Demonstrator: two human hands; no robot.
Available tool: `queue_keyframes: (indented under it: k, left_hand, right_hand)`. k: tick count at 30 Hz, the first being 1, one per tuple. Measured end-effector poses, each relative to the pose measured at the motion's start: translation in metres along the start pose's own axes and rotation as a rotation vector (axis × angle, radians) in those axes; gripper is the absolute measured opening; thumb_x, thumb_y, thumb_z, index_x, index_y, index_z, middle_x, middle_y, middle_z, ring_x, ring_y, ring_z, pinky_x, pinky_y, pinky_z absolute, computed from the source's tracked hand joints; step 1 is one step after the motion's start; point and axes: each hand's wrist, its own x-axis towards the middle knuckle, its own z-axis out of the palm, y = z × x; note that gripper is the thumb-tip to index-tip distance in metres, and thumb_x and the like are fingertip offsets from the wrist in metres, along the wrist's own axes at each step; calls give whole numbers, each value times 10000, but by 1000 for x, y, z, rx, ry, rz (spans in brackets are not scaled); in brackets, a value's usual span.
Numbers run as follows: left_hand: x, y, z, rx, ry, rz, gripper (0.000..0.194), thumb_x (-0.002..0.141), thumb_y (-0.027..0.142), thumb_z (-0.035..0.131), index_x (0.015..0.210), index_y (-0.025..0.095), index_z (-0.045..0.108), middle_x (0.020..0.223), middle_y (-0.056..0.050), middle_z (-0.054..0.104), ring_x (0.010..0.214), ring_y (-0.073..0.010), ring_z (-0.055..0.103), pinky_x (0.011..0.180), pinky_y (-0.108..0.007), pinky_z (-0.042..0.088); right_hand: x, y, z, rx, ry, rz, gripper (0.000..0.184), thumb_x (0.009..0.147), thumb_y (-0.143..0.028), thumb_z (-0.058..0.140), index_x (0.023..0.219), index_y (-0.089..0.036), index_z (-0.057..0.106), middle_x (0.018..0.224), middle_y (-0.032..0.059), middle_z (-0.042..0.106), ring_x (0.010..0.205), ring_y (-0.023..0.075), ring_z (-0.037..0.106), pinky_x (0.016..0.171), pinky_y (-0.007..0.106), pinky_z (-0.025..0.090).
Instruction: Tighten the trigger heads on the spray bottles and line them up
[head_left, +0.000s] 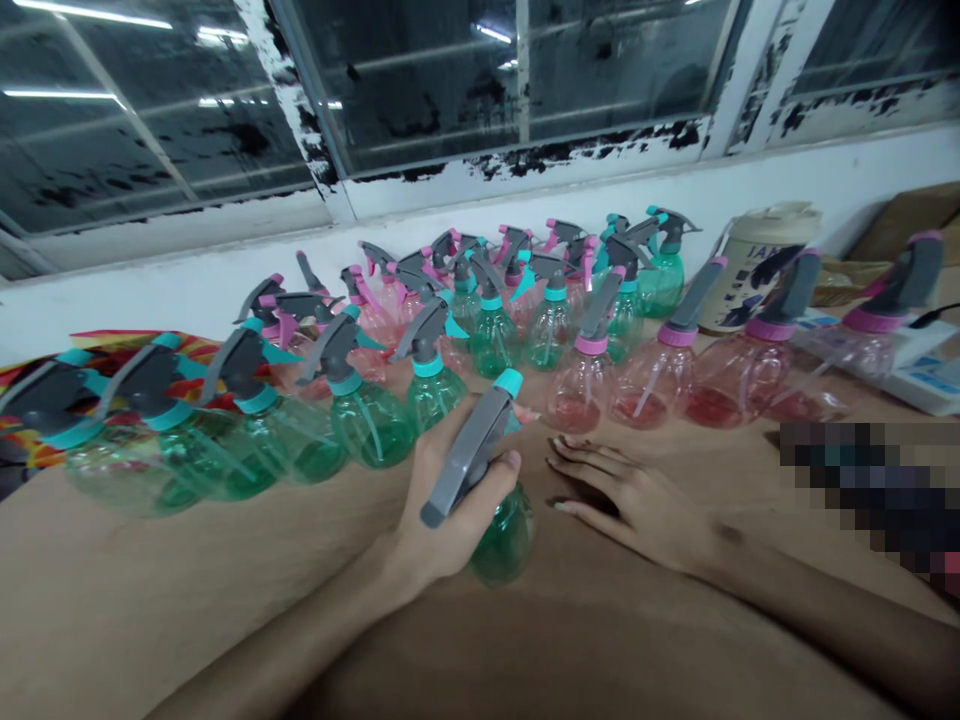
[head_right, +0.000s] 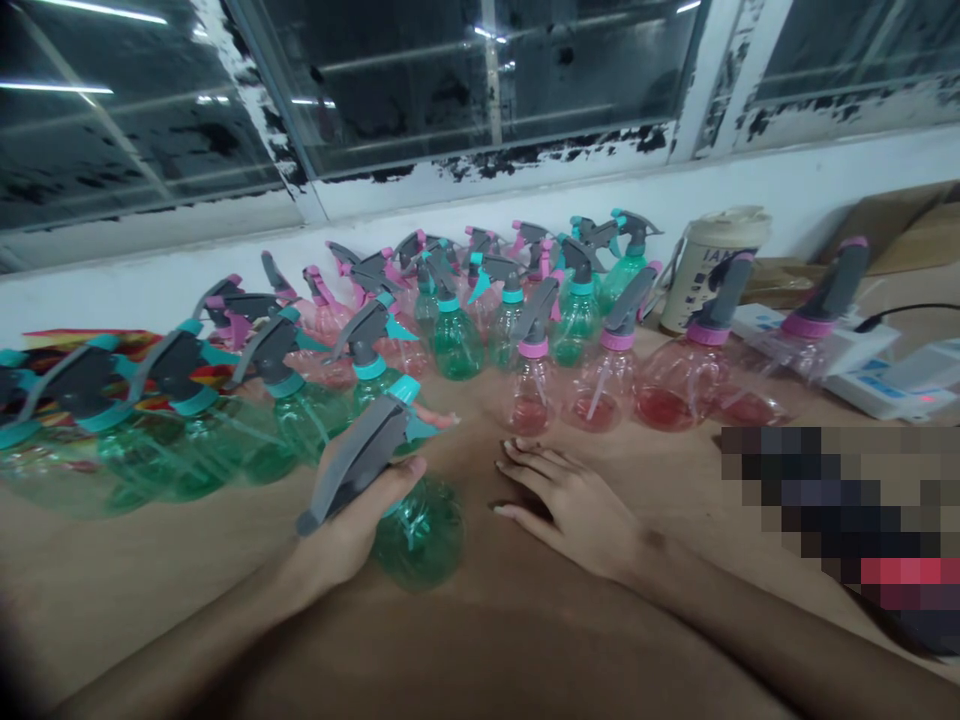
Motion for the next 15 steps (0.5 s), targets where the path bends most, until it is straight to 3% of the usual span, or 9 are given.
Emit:
queue_keyframes:
  k: [4,9,15]
  left_hand:
    - [-1,-1,3,42,31,-25,295,771,179,525,1045,253,608,766,11,651,662,-175,614,655,-306,497]
    - [-2,-3,6,107,83,-68,119,765,230,537,871,235,592,630,29,590,606,-174,577,606,-302,485]
    - [-3,-4,6,110,73,-63,80,776,233,529,850,234,563,643,28,583,642,-181,590,610,-304,485]
  right_hand:
    - [0,0,0,-23,1,2,469,912,-434,496,1306,-181,524,1341,89,561,1266,247,483,1040,472,426]
    - [0,0,0,-28,-15,-2,473,916,-432,491,1312,-177,517,1342,86,561,1265,242,484,1040,460,429]
    - [0,0,0,-19,-13,-1,465,914,-427,497,1311,-186,522,1341,83,563,1266,238,483,1041,455,427]
